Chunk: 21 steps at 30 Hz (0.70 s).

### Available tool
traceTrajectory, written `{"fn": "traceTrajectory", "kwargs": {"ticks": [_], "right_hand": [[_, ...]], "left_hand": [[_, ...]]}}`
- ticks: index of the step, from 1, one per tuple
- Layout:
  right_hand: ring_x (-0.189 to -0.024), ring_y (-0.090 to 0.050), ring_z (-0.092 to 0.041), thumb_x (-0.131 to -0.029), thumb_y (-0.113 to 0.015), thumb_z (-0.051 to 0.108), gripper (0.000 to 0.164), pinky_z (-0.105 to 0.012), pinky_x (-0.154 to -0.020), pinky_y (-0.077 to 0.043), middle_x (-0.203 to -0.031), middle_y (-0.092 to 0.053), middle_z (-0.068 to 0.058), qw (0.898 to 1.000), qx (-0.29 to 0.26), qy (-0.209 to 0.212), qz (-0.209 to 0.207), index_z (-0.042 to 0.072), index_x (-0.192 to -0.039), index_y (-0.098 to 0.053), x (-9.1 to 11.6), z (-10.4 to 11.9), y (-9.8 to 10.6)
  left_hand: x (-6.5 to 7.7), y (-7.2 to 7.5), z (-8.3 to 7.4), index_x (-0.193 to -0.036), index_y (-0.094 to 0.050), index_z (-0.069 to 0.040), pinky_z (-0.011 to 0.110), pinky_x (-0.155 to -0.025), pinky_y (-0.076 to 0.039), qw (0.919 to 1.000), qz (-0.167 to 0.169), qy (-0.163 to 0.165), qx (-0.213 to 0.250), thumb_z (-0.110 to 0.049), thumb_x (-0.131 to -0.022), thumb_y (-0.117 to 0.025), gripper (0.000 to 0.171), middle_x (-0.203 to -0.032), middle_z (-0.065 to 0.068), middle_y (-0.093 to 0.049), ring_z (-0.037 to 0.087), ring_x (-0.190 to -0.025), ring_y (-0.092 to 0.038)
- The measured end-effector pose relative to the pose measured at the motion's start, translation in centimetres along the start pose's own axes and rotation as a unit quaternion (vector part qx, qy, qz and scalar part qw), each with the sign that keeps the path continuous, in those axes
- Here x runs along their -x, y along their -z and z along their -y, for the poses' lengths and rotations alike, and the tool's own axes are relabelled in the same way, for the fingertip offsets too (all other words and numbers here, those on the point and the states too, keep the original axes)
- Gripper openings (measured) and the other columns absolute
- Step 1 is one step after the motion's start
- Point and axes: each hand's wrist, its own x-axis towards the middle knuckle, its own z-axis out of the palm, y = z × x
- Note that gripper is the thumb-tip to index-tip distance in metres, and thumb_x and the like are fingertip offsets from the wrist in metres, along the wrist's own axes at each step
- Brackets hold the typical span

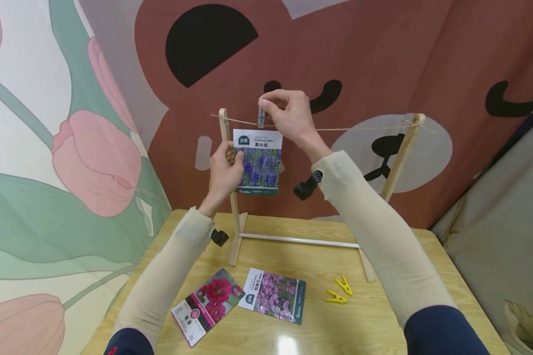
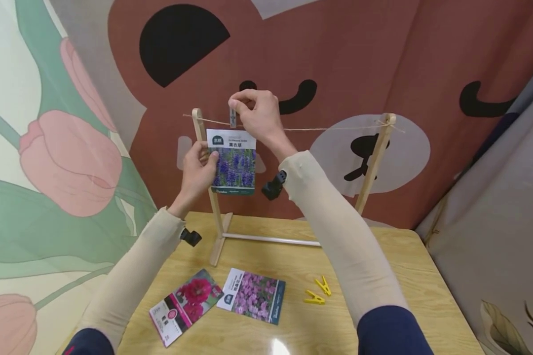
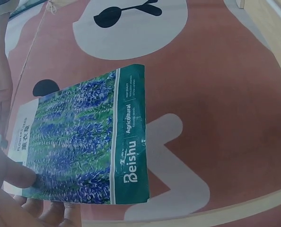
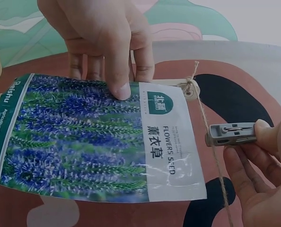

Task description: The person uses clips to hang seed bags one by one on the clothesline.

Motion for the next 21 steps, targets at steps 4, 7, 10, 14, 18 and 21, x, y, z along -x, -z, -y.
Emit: {"fn": "traceTrajectory", "kwargs": {"ticks": [4,7,10,14,18,21], "right_hand": [[-0.09,-0.07,-0.02,-0.107,-0.067,0.027,0.027,-0.028,-0.072,-0.054,-0.109,-0.078,-0.008,1.0,0.001,-0.005,0.01,0.011,-0.124,-0.079,0.14,-0.15,-0.34],[-0.094,-0.071,-0.025,-0.107,-0.067,0.027,0.026,-0.029,-0.072,-0.052,-0.11,-0.078,-0.008,1.0,-0.005,-0.002,0.014,0.012,-0.125,-0.079,0.18,-0.21,-0.57],[-0.097,-0.072,-0.025,-0.107,-0.067,0.028,0.026,-0.029,-0.074,-0.053,-0.112,-0.078,-0.007,1.0,-0.009,-0.003,0.019,0.013,-0.125,-0.079,0.16,-0.21,-0.68],[-0.1,-0.072,-0.028,-0.108,-0.066,0.027,0.027,-0.029,-0.076,-0.053,-0.113,-0.078,-0.007,1.0,-0.011,-0.012,0.027,0.013,-0.127,-0.078,0.14,-0.25,-0.68],[-0.099,-0.073,-0.034,-0.108,-0.066,0.027,0.028,-0.03,-0.074,-0.053,-0.111,-0.078,-0.009,0.999,-0.016,-0.021,0.035,0.011,-0.128,-0.078,0.17,-0.35,-0.66],[-0.1,-0.073,-0.033,-0.108,-0.065,0.027,0.029,-0.03,-0.074,-0.053,-0.112,-0.077,-0.009,0.999,-0.017,-0.025,0.043,0.012,-0.13,-0.077,0.27,-0.41,-0.71]], "left_hand": [[0.14,0.03,-0.01,-0.134,-0.059,0.004,0.051,-0.09,-0.058,1.0,0.0,0.004,-0.002,-0.009,-0.11,-0.056,0.028,-0.122,0.024,-0.069,0.037,-0.104,-0.071],[0.16,0.1,-0.06,-0.135,-0.059,0.004,0.053,-0.094,-0.058,1.0,0.0,0.001,-0.002,-0.009,-0.11,-0.056,0.029,-0.125,0.025,-0.069,0.038,-0.108,-0.072],[0.11,0.15,-0.16,-0.134,-0.059,0.005,0.052,-0.094,-0.058,1.0,-0.002,-0.005,-0.002,-0.008,-0.11,-0.056,0.028,-0.124,0.026,-0.07,0.038,-0.107,-0.072],[-0.01,0.16,-0.21,-0.133,-0.06,0.004,0.051,-0.089,-0.058,1.0,-0.001,-0.008,-0.002,-0.007,-0.11,-0.056,0.027,-0.124,0.025,-0.071,0.038,-0.105,-0.072],[-0.07,0.19,-0.25,-0.135,-0.059,0.004,0.05,-0.089,-0.058,1.0,0.002,-0.007,-0.005,-0.008,-0.11,-0.055,0.028,-0.127,0.025,-0.071,0.037,-0.105,-0.073],[-0.09,0.26,-0.21,-0.135,-0.059,0.004,0.051,-0.088,-0.058,0.9999,0.003,-0.006,-0.008,-0.009,-0.11,-0.055,0.028,-0.127,0.025,-0.071,0.038,-0.105,-0.073]]}}
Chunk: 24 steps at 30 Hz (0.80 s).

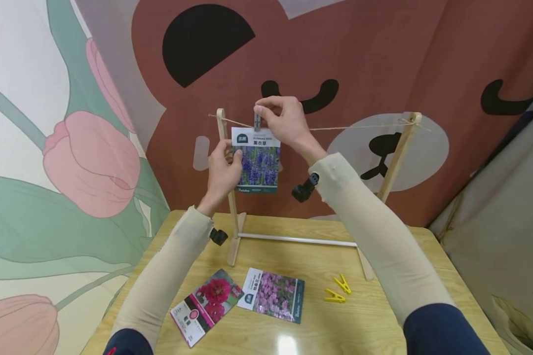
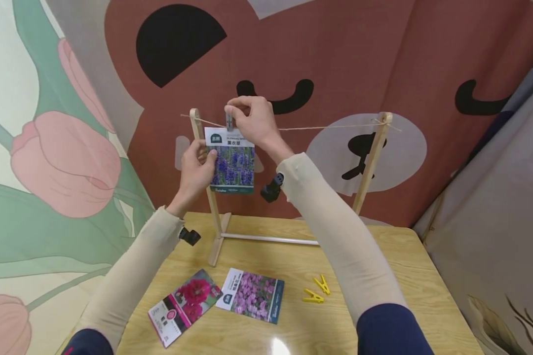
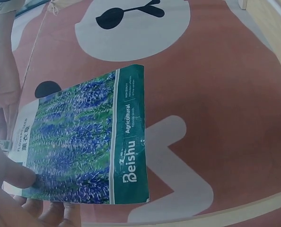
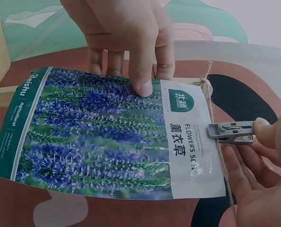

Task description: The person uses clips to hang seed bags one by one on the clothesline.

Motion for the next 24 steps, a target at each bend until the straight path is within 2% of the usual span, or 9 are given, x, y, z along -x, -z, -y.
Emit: {"fn": "traceTrajectory", "kwargs": {"ticks": [5,12,17,24], "right_hand": [[-0.1,-0.074,-0.03,-0.109,-0.064,0.026,0.029,-0.031,-0.076,-0.054,-0.113,-0.077,-0.01,1.0,0.004,0.009,0.014,0.01,-0.131,-0.076,0.1,-0.12,-0.14],[-0.095,-0.072,-0.021,-0.109,-0.064,0.026,0.028,-0.031,-0.077,-0.055,-0.111,-0.078,-0.008,0.999,0.022,0.021,0.021,0.011,-0.129,-0.077,0.05,-0.19,-0.4],[-0.099,-0.072,-0.019,-0.109,-0.063,0.026,0.03,-0.033,-0.08,-0.055,-0.115,-0.078,-0.008,0.999,0.032,0.018,0.022,0.011,-0.131,-0.076,0.23,-0.15,-0.53],[-0.111,-0.072,-0.018,-0.109,-0.064,0.029,0.036,-0.038,-0.096,-0.058,-0.13,-0.076,-0.007,0.999,0.008,-0.011,0.051,0.013,-0.141,-0.071,0.43,-0.43,-0.34]], "left_hand": [[0.01,0.12,0.23,-0.137,-0.059,0.003,0.051,-0.093,-0.058,1.0,0.003,0.005,-0.006,-0.009,-0.11,-0.055,0.03,-0.127,0.025,-0.07,0.037,-0.107,-0.072],[-0.03,0.27,0.41,-0.138,-0.057,0.005,0.05,-0.087,-0.057,1.0,0.001,-0.004,-0.005,-0.009,-0.111,-0.054,0.031,-0.121,0.025,-0.069,0.038,-0.098,-0.07],[-0.15,0.35,0.13,-0.138,-0.058,0.003,0.052,-0.094,-0.058,1.0,-0.001,-0.002,-0.006,-0.01,-0.111,-0.055,0.03,-0.124,0.025,-0.069,0.038,-0.105,-0.072],[0.04,0.53,0.25,-0.137,-0.058,0.004,0.053,-0.097,-0.058,1.0,0.004,0.001,-0.003,-0.009,-0.11,-0.055,0.03,-0.125,0.025,-0.069,0.038,-0.107,-0.071]]}}
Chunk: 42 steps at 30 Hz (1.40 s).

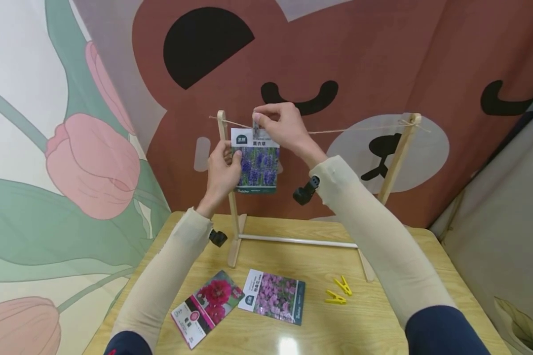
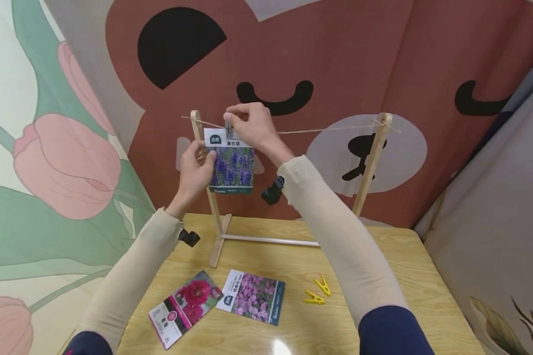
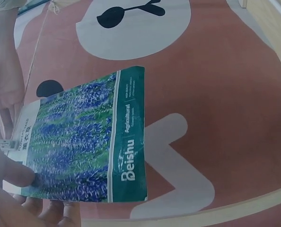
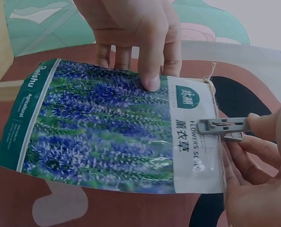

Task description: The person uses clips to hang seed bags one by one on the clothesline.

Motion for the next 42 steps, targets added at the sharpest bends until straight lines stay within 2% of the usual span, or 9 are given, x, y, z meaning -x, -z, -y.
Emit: {"fn": "traceTrajectory", "kwargs": {"ticks": [5,10,18,23,28,35,42], "right_hand": [[-0.118,-0.071,-0.017,-0.108,-0.065,0.03,0.04,-0.039,-0.102,-0.057,-0.136,-0.074,-0.006,1.0,-0.001,-0.007,0.008,0.013,-0.144,-0.068,0.2,-0.1,0.2],[-0.12,-0.071,-0.018,-0.107,-0.067,0.027,0.039,-0.038,-0.101,-0.058,-0.136,-0.073,-0.007,1.0,0.0,-0.001,0.002,0.01,-0.143,-0.068,0.6,-0.1,0.3],[-0.117,-0.071,-0.018,-0.106,-0.069,0.023,0.034,-0.032,-0.101,-0.058,-0.131,-0.073,-0.007,0.999,0.007,0.031,-0.023,0.011,-0.137,-0.07,1.6,-0.2,0.3],[-0.12,-0.071,-0.019,-0.105,-0.07,0.022,0.034,-0.033,-0.104,-0.057,-0.132,-0.073,-0.009,0.999,0.0,0.039,-0.025,0.01,-0.137,-0.07,2.6,-0.2,0.6],[-0.118,-0.072,-0.02,-0.104,-0.072,0.022,0.033,-0.038,-0.103,-0.058,-0.133,-0.073,-0.01,0.999,-0.01,0.035,-0.032,0.012,-0.136,-0.071,4.0,-0.4,1.3],[-0.117,-0.072,-0.024,-0.103,-0.073,0.02,0.032,-0.043,-0.105,-0.057,-0.131,-0.073,-0.014,0.998,-0.026,0.052,-0.034,0.009,-0.133,-0.072,5.9,-1.1,2.3],[-0.111,-0.072,-0.024,-0.102,-0.073,0.015,0.031,-0.035,-0.102,-0.058,-0.125,-0.074,-0.015,0.996,-0.037,0.066,-0.04,0.004,-0.131,-0.072,8.6,-2.0,3.2]], "left_hand": [[0.2,0.1,0.2,-0.14,-0.058,0.004,0.053,-0.108,-0.054,1.0,0.005,-0.001,0.001,-0.009,-0.11,-0.056,0.033,-0.127,0.026,-0.067,0.04,-0.119,-0.068],[0.3,0.2,0.5,-0.142,-0.058,0.003,0.052,-0.112,-0.052,1.0,0.006,-0.003,-0.002,-0.011,-0.109,-0.058,0.035,-0.137,0.027,-0.066,0.041,-0.13,-0.065],[0.9,1.2,1.1,-0.143,-0.059,-0.001,0.05,-0.109,-0.053,0.9999,0.007,0.005,-0.008,-0.013,-0.109,-0.06,0.037,-0.135,0.022,-0.068,0.037,-0.126,-0.067],[1.4,1.5,1.5,-0.139,-0.061,0.0,0.049,-0.107,-0.054,1.0,0.003,0.001,0.005,-0.009,-0.108,-0.06,0.032,-0.131,0.022,-0.07,0.037,-0.123,-0.068],[1.4,1.7,1.6,-0.135,-0.062,0.002,0.051,-0.106,-0.055,0.9999,0.005,-0.009,0.012,-0.005,-0.107,-0.058,0.029,-0.128,0.023,-0.071,0.039,-0.12,-0.069],[1.9,2.4,2.1,-0.135,-0.062,0.002,0.051,-0.102,-0.056,1.0,0.002,-0.007,0.006,-0.003,-0.106,-0.06,0.03,-0.126,0.022,-0.073,0.038,-0.117,-0.071],[2.6,2.5,2.4,-0.134,-0.062,0.001,0.053,-0.098,-0.057,0.9998,0.017,-0.008,-0.002,-0.004,-0.105,-0.062,0.029,-0.124,0.02,-0.075,0.036,-0.114,-0.072]]}}
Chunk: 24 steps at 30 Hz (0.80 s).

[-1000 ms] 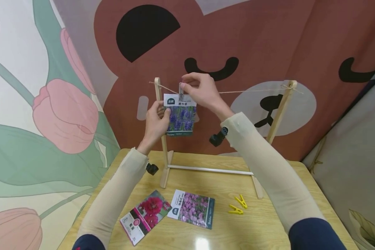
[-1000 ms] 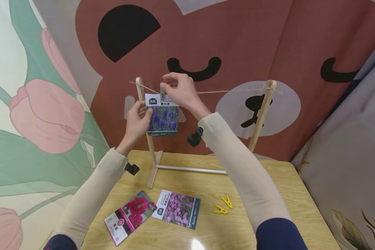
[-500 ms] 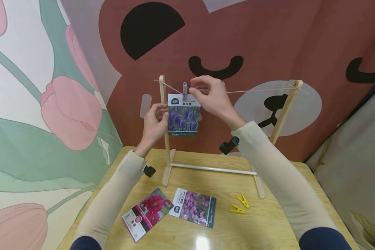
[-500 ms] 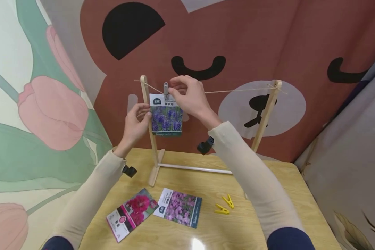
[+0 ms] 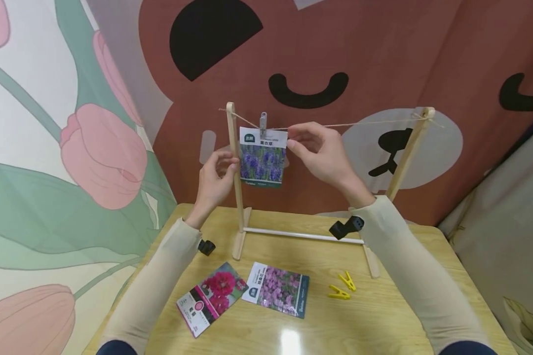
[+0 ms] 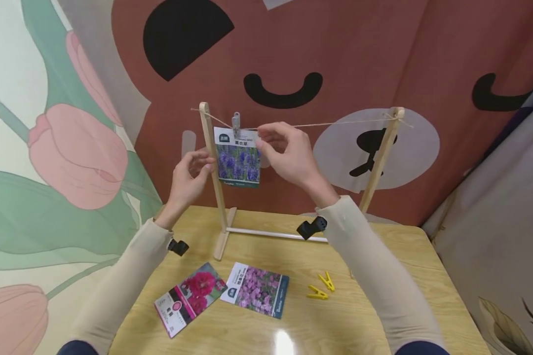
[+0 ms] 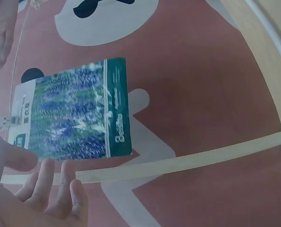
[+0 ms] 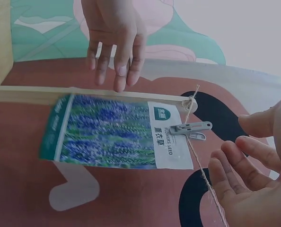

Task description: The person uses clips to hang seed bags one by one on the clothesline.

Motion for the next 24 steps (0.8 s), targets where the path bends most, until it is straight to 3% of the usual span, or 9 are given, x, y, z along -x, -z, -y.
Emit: {"fn": "traceTrajectory", "kwargs": {"ticks": [7,15,24], "right_hand": [[-0.103,-0.073,-0.02,-0.101,-0.074,0.011,0.027,-0.026,-0.09,-0.059,-0.12,-0.074,-0.012,1.0,-0.007,0.018,-0.002,0.005,-0.127,-0.074,2.0,-0.8,0.1],[-0.101,-0.072,-0.02,-0.098,-0.075,0.005,0.024,-0.023,-0.088,-0.057,-0.114,-0.075,-0.012,0.998,-0.006,0.056,-0.012,0.003,-0.122,-0.076,4.1,-2.1,0.2],[-0.104,-0.071,-0.015,-0.101,-0.074,0.008,0.026,-0.023,-0.09,-0.058,-0.118,-0.073,-0.005,1.0,0.006,0.02,0.004,0.009,-0.127,-0.075,7.3,-3.5,1.0]], "left_hand": [[1.2,0.5,-0.3,-0.136,-0.062,-0.001,0.053,-0.101,-0.057,0.9997,0.022,0.005,-0.011,-0.009,-0.106,-0.064,0.031,-0.128,0.017,-0.074,0.033,-0.116,-0.071],[3.2,1.1,-0.8,-0.136,-0.061,-0.001,0.052,-0.092,-0.059,0.9989,0.034,0.0,-0.032,-0.009,-0.107,-0.063,0.03,-0.128,0.018,-0.073,0.033,-0.111,-0.072],[5.2,0.8,-0.1,-0.136,-0.061,0.0,0.042,-0.085,-0.059,0.9975,0.051,-0.003,-0.049,-0.008,-0.107,-0.063,0.031,-0.128,0.017,-0.072,0.031,-0.107,-0.073]]}}
